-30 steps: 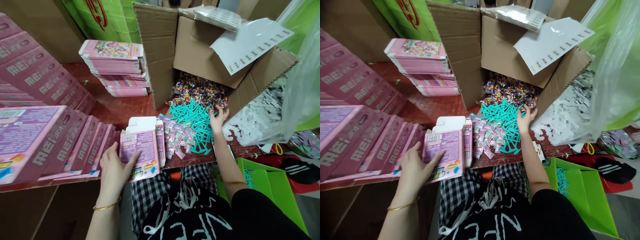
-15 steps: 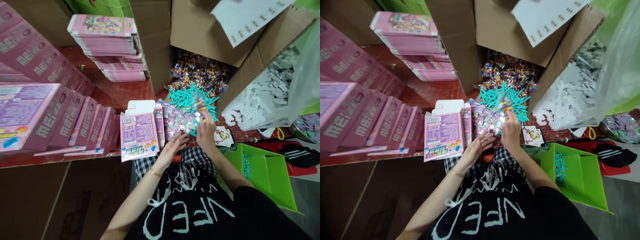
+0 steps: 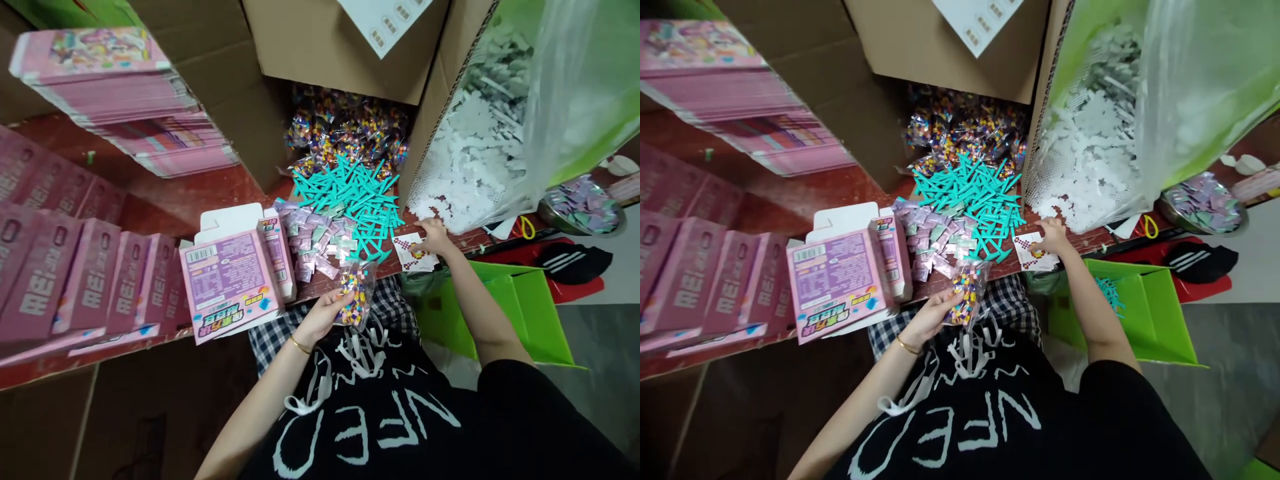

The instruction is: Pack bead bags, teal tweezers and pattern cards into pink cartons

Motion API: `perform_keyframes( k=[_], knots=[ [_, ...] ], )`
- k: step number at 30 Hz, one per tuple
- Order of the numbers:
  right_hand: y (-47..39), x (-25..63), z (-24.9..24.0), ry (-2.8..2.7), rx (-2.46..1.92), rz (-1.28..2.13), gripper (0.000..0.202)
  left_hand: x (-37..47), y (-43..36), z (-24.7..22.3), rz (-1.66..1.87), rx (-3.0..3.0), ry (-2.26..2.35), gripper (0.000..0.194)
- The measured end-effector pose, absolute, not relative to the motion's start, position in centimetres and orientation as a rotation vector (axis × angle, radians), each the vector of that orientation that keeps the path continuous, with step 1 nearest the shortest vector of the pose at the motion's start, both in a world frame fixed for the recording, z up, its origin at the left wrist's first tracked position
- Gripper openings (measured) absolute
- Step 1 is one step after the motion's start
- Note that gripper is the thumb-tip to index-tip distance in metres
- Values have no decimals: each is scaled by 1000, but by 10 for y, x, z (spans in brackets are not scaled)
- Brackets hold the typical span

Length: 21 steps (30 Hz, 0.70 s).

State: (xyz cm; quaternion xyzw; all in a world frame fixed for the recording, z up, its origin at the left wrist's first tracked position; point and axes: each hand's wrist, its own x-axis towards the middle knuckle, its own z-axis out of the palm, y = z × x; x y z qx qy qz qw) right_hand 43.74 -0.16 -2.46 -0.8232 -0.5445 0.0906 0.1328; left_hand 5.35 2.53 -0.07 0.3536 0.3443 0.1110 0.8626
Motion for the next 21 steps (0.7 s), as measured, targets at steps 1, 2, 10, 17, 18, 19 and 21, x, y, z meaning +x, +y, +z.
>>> perform_keyframes(
  k=[1, 2, 10, 17, 18, 19, 21],
  knots=[
    [7, 441, -25, -1679, -2353, 345, 68, 53, 25, 0, 232, 764, 723, 37],
    [14, 444, -24, -1733, -2316, 447, 60, 53, 25, 0, 236, 780, 738, 37],
    [30, 455, -11, -1581, -2178, 860, 25, 54, 34, -6, 314, 799, 860, 45],
    [17, 492, 13, -1366, -1965, 803, 25, 57, 39, -2, 337, 781, 889, 45],
    [22, 503, 17, -1204, -1918, 728, 27, 56, 39, -1, 345, 777, 893, 46],
    [30, 513, 19, -1037, -1877, 635, 29, 55, 39, -1, 356, 775, 897, 47],
    [55, 530, 22, -790, -1843, 458, 32, 54, 39, 1, 385, 777, 902, 51]
  ],
)
